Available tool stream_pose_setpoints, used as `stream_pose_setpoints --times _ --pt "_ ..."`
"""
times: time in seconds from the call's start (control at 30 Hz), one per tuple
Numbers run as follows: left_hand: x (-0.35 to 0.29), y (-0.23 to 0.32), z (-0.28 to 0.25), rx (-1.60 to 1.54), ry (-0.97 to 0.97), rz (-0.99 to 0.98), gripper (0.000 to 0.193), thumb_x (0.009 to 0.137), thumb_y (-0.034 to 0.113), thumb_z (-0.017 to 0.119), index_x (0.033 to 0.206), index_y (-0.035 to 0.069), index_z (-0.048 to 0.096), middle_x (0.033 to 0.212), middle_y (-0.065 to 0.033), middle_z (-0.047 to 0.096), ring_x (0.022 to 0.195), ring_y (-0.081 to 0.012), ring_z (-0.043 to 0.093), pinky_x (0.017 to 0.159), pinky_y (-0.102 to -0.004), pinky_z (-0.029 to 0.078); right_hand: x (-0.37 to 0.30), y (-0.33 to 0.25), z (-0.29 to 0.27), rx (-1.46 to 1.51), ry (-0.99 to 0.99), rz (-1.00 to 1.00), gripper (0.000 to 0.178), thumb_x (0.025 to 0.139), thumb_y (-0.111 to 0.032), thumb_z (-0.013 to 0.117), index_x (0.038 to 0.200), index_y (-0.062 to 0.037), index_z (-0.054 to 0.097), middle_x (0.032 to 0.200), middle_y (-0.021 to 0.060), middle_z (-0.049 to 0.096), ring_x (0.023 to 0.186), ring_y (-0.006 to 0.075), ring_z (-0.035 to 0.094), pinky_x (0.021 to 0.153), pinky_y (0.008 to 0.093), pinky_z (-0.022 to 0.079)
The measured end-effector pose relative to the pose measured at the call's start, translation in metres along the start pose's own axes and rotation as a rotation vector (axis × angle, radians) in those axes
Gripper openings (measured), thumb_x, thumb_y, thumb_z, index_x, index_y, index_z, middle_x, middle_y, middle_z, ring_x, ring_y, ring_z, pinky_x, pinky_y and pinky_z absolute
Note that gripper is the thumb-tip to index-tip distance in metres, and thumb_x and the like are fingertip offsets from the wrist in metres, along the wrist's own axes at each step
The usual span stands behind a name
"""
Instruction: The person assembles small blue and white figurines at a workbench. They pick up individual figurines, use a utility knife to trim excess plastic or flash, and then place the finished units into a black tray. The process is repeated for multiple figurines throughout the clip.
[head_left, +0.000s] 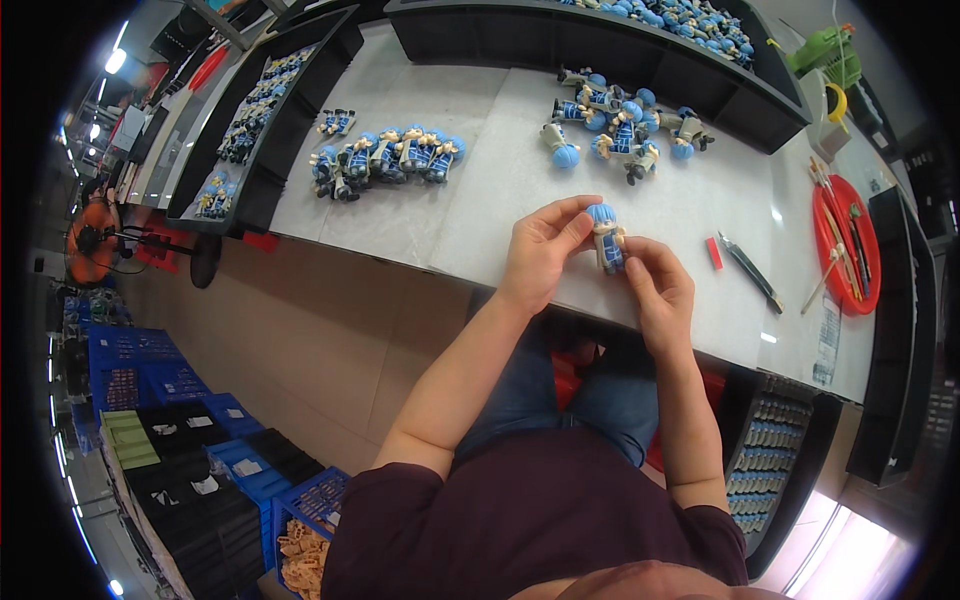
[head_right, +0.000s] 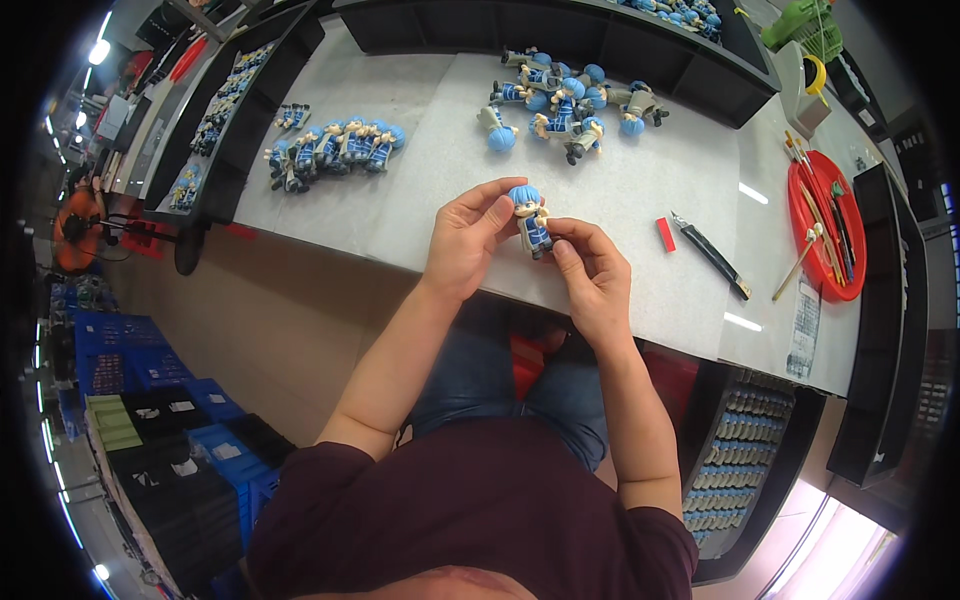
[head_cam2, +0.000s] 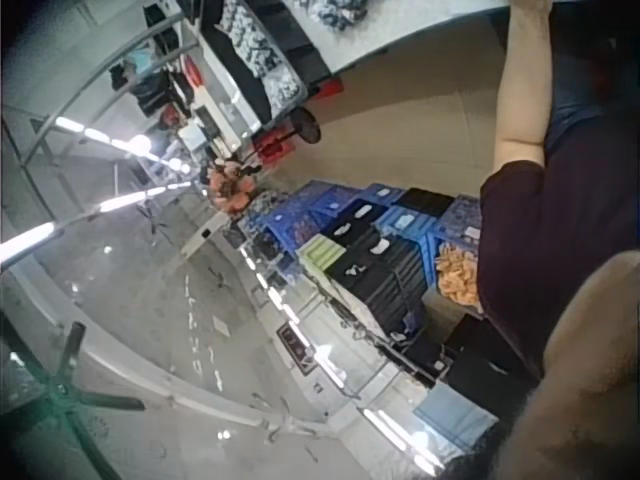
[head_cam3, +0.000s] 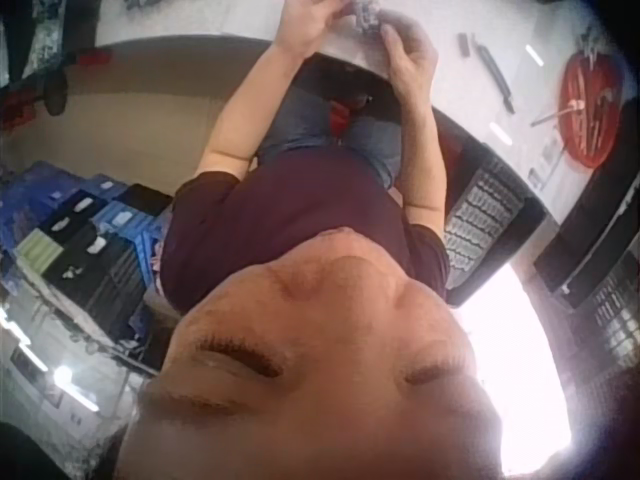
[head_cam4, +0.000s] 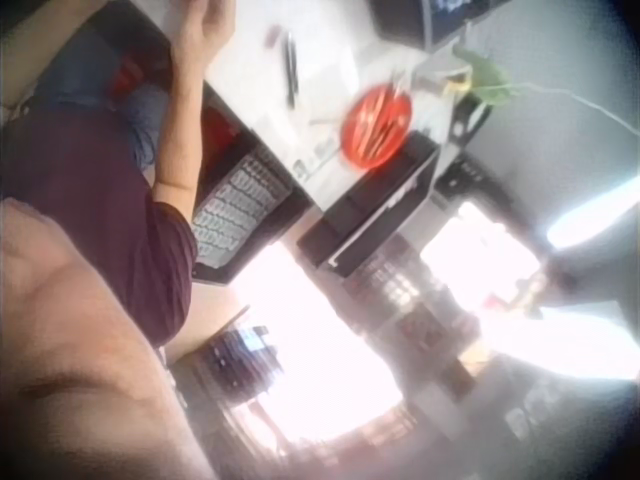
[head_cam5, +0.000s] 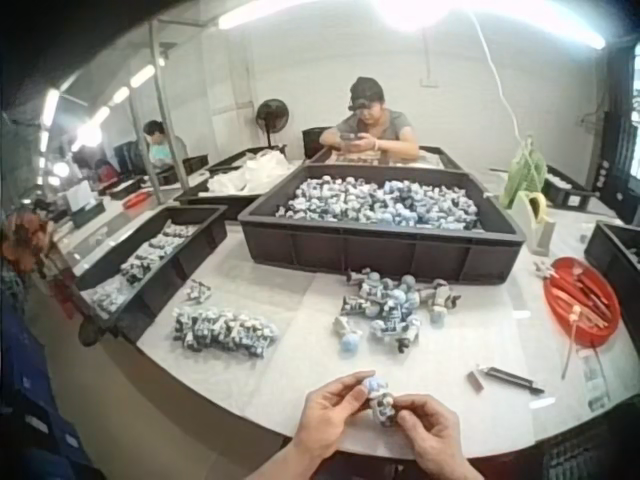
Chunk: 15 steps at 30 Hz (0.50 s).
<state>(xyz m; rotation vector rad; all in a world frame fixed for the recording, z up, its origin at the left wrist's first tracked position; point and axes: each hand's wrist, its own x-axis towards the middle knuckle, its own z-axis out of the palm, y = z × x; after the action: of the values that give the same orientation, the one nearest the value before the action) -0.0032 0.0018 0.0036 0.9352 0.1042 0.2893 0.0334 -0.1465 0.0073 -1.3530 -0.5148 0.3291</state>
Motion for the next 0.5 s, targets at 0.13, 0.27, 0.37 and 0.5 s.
stream_pose_setpoints --times 0.13,0.27,0.37,0.5 --pt "0.0002 0.0019 0.0005 0.017 0.014 -0.029 0.024 0.088 0.011 0.051 0.109 -0.001 0.055 0.097 -0.0098 0.061 0.089 -0.0166 0.058 0.081 -0.0317 0.047 0.0 0.003 -0.0011 0.052 -0.005 0.003 0.022 0.087 -0.005 0.051 0.107 0.0041 0.051 0.101 0.0106 0.056 0.089 0.0149 0.056 0.078 0.0283 0.047" --pt "0.0011 0.0007 -0.0022 -0.004 0.008 -0.029 0.024 0.089 0.012 0.05 0.108 -0.001 0.055 0.097 -0.01 0.061 0.089 -0.0169 0.058 0.081 -0.0316 0.047 -0.0009 -0.0033 0.0039 0.119 -0.025 0.06 0.031 0.082 -0.002 0.058 0.111 0.0036 0.048 0.105 0.0111 0.053 0.09 0.0145 0.055 0.079 0.0274 0.048" --pt "0.0016 0.0005 -0.0014 0.021 0.02 -0.035 0.024 0.089 0.011 0.048 0.109 -0.001 0.053 0.098 -0.0118 0.061 0.09 -0.0179 0.059 0.081 -0.032 0.047 -0.0015 -0.0015 0.0044 0.078 -0.028 0.046 0.038 0.078 0.001 0.062 0.112 0.0034 0.046 0.106 0.0111 0.052 0.092 0.0142 0.054 0.08 0.0265 0.048" --pt "0.0027 0.0015 -0.0015 0.059 0.024 -0.081 0.025 0.091 0.011 0.045 0.112 -0.001 0.051 0.1 -0.0146 0.06 0.093 -0.0189 0.058 0.083 -0.0326 0.047 -0.0016 0.0019 0.0039 0.064 0.016 0.006 0.042 0.075 0.003 0.065 0.112 0.003 0.045 0.105 0.0109 0.052 0.091 0.0138 0.054 0.08 0.0264 0.048"
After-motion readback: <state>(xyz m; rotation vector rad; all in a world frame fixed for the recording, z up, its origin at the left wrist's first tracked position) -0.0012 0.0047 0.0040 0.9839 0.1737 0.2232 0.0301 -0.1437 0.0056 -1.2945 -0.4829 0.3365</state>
